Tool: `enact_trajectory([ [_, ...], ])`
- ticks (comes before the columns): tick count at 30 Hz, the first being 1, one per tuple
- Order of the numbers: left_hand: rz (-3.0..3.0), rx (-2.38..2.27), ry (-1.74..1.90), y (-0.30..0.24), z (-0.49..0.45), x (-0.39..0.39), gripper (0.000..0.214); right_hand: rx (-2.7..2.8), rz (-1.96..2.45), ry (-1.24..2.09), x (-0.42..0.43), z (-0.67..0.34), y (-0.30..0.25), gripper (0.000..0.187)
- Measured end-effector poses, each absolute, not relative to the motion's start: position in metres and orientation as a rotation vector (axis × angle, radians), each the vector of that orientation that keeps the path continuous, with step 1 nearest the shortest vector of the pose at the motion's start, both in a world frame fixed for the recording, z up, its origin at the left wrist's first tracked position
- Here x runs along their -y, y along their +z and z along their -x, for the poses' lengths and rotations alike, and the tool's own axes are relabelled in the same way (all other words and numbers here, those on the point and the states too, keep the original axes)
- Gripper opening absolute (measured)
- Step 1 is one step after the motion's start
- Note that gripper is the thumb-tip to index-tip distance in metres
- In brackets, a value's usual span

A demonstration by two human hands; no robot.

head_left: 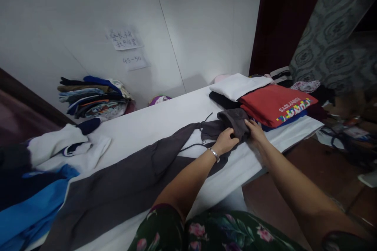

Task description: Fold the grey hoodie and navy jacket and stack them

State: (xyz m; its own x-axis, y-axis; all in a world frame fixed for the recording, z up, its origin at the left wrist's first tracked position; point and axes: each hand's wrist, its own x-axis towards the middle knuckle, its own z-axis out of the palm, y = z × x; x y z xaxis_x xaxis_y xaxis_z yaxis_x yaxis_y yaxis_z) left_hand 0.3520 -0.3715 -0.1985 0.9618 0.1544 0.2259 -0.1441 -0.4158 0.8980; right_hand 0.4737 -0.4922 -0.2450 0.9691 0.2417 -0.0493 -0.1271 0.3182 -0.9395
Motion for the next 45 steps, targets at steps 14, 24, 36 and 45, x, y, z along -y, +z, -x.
enact_trajectory([
  [14, -1.179, -0.591, 0.172, -0.17, -0.388, 0.345, 0.033, 0.178, 1.013, 0.324, 0.494, -0.461, -0.235, 0.042],
  [24, -1.205, -0.085, 0.265, -0.121, -0.377, 0.332, 0.023, 0.239, 1.101, 0.532, 0.494, -0.453, -0.221, 0.061],
  [36, -1.487, -0.007, 0.316, -0.11, -0.337, 0.294, 0.022, 0.325, 1.118, 0.521, 0.463, -0.438, -0.205, 0.065],
  [45, -1.397, -0.129, 0.493, -0.127, -0.251, 0.24, 0.023, 0.71, 1.271, 0.498, 0.438, -0.4, -0.17, 0.06],
])
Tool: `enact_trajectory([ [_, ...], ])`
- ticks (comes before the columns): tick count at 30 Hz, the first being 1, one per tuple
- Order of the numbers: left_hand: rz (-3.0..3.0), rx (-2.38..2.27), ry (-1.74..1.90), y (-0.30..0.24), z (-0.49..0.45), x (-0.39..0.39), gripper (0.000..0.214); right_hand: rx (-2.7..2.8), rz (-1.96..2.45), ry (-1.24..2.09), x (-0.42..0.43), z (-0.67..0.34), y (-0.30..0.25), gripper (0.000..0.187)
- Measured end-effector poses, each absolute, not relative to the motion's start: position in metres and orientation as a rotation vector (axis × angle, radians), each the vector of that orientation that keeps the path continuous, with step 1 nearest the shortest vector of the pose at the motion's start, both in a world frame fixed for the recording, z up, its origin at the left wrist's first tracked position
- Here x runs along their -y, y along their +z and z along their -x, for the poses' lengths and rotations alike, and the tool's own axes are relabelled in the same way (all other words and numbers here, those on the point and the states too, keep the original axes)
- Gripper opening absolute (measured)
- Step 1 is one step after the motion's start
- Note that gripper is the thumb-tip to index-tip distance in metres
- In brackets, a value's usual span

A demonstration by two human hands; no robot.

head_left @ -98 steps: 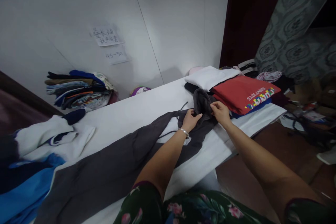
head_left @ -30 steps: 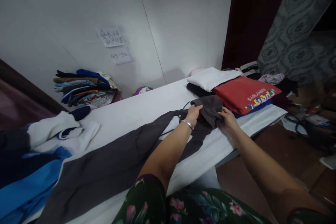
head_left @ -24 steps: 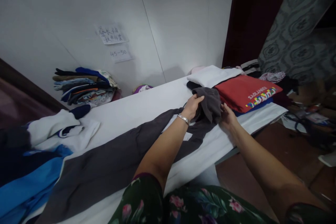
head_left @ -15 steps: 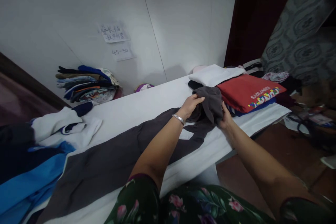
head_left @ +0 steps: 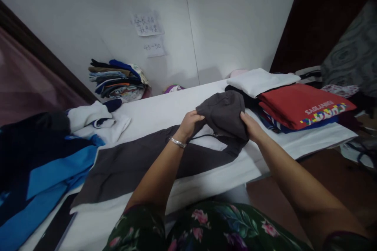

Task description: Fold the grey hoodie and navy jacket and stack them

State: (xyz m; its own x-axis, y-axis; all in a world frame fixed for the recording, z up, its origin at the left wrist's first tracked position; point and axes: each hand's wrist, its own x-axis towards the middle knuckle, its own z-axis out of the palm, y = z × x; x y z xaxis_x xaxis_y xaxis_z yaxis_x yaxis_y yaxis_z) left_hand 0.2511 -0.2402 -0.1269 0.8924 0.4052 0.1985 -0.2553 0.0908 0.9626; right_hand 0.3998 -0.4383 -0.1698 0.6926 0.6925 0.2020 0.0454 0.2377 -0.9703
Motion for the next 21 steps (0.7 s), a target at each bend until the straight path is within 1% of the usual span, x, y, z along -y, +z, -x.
enact_trajectory([
  [3, -1.334, -0.255, 0.579, -0.14, -0.211, 0.226, 0.022, 0.922, 1.39, 0.517, 0.424, -0.383, -0.157, 0.061],
  [6, -1.247, -0.406, 0.618, -0.158, -0.169, 0.214, 0.019, 1.191, 1.533, 0.511, 0.404, -0.361, -0.157, 0.065],
  [10, -0.998, -0.607, 0.529, -0.186, -0.128, 0.207, 0.014, 1.539, 1.851, 0.446, 0.378, -0.327, -0.178, 0.071],
  [13, -0.953, -0.768, 0.449, -0.199, -0.119, 0.203, 0.024, 1.753, 2.036, 0.399, 0.369, -0.305, -0.198, 0.071],
  [16, -1.241, -1.048, 0.501, -0.199, -0.12, 0.199, 0.036, 1.854, 2.099, 0.345, 0.369, -0.295, -0.209, 0.072],
  [18, -1.593, -1.189, 0.666, -0.19, -0.123, 0.2, 0.044, 1.856, 2.103, 0.317, 0.37, -0.294, -0.211, 0.071],
  [19, -1.781, -1.188, 0.774, -0.184, -0.125, 0.204, 0.045, 1.842, 2.099, 0.299, 0.37, -0.293, -0.212, 0.07],
  [21, -2.116, -1.014, 0.946, -0.169, -0.132, 0.216, 0.041, 1.791, 2.08, 0.242, 0.369, -0.292, -0.211, 0.068],
])
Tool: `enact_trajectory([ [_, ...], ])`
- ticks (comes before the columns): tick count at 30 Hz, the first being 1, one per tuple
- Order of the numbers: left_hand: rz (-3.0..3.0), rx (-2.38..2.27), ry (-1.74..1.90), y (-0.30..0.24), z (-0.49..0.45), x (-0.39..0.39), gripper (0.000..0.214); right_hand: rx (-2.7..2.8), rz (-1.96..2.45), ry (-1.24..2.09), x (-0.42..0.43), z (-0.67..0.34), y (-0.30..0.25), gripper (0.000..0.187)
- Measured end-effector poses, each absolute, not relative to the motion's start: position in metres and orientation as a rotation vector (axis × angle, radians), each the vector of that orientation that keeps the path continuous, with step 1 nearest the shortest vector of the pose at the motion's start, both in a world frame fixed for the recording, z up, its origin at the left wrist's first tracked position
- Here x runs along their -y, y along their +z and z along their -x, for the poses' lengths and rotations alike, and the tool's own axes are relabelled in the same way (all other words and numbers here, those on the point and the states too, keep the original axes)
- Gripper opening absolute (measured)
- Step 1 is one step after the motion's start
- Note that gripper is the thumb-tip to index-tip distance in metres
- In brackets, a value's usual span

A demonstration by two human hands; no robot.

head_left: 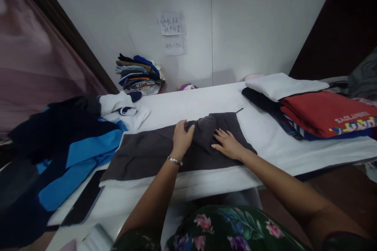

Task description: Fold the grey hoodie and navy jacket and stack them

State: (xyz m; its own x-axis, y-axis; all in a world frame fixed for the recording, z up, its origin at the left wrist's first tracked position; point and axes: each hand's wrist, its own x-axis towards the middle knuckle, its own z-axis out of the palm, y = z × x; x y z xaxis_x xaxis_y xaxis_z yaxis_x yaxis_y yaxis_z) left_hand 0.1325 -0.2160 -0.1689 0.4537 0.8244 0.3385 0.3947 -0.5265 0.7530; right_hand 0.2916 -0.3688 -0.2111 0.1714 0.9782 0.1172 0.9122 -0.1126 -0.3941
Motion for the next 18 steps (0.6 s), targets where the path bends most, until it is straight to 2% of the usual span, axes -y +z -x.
enact_trajectory([
  [3, -2.483, -0.549, 0.96, -0.153, -0.15, 0.238, 0.041, 1.728, 2.023, 0.13, 0.364, -0.287, -0.211, 0.068],
  [6, -2.732, -0.291, 0.699, -0.159, -0.166, 0.241, 0.038, 1.798, 2.012, 0.181, 0.361, -0.284, -0.217, 0.068],
  [10, -2.74, -0.69, 0.369, -0.197, -0.168, 0.219, 0.034, 1.891, 2.096, 0.339, 0.368, -0.285, -0.229, 0.065],
  [15, -2.77, -0.762, 0.433, -0.22, -0.163, 0.211, 0.036, 1.878, 2.088, 0.382, 0.374, -0.288, -0.226, 0.066],
  [18, -2.799, -0.744, 0.396, -0.216, -0.164, 0.213, 0.037, 1.785, 2.101, 0.191, 0.364, -0.303, -0.21, 0.064],
])
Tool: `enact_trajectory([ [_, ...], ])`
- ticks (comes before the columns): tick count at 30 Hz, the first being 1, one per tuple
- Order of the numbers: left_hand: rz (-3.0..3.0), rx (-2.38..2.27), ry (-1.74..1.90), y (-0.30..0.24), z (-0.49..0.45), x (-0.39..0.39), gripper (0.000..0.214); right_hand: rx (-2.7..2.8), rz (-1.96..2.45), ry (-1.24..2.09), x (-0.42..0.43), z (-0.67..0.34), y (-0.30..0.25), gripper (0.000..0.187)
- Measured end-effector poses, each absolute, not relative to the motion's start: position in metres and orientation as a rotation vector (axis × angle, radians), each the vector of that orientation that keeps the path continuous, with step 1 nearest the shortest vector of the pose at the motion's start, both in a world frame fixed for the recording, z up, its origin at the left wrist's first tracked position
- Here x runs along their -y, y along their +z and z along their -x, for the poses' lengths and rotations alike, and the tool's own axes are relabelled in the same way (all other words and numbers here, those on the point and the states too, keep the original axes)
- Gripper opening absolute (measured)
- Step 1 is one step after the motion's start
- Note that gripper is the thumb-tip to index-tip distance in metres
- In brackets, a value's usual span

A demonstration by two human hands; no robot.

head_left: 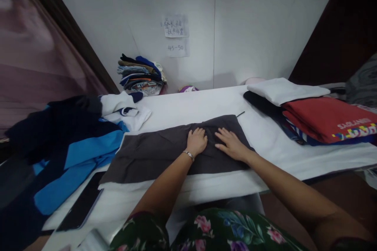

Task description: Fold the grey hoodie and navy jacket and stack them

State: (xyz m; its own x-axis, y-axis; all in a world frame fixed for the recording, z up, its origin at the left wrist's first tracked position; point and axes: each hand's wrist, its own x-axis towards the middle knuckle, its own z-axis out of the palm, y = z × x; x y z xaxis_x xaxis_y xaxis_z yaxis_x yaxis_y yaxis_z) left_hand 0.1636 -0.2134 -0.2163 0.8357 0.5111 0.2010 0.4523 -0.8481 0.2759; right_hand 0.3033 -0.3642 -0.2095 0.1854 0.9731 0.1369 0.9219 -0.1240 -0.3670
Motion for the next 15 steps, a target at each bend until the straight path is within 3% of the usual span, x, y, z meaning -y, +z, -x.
enact_trajectory([
  [4, -2.852, -0.765, 0.361, -0.213, -0.163, 0.213, 0.038, 1.58, 2.276, -0.146, 0.341, -0.34, -0.202, 0.065],
  [9, -2.882, -0.766, 0.358, -0.215, -0.158, 0.213, 0.039, 1.532, 2.579, 0.113, 0.327, -0.368, -0.231, 0.067],
  [15, -2.804, -0.911, 0.284, -0.191, -0.167, 0.215, 0.036, 1.533, 2.59, 0.126, 0.326, -0.37, -0.243, 0.068],
])
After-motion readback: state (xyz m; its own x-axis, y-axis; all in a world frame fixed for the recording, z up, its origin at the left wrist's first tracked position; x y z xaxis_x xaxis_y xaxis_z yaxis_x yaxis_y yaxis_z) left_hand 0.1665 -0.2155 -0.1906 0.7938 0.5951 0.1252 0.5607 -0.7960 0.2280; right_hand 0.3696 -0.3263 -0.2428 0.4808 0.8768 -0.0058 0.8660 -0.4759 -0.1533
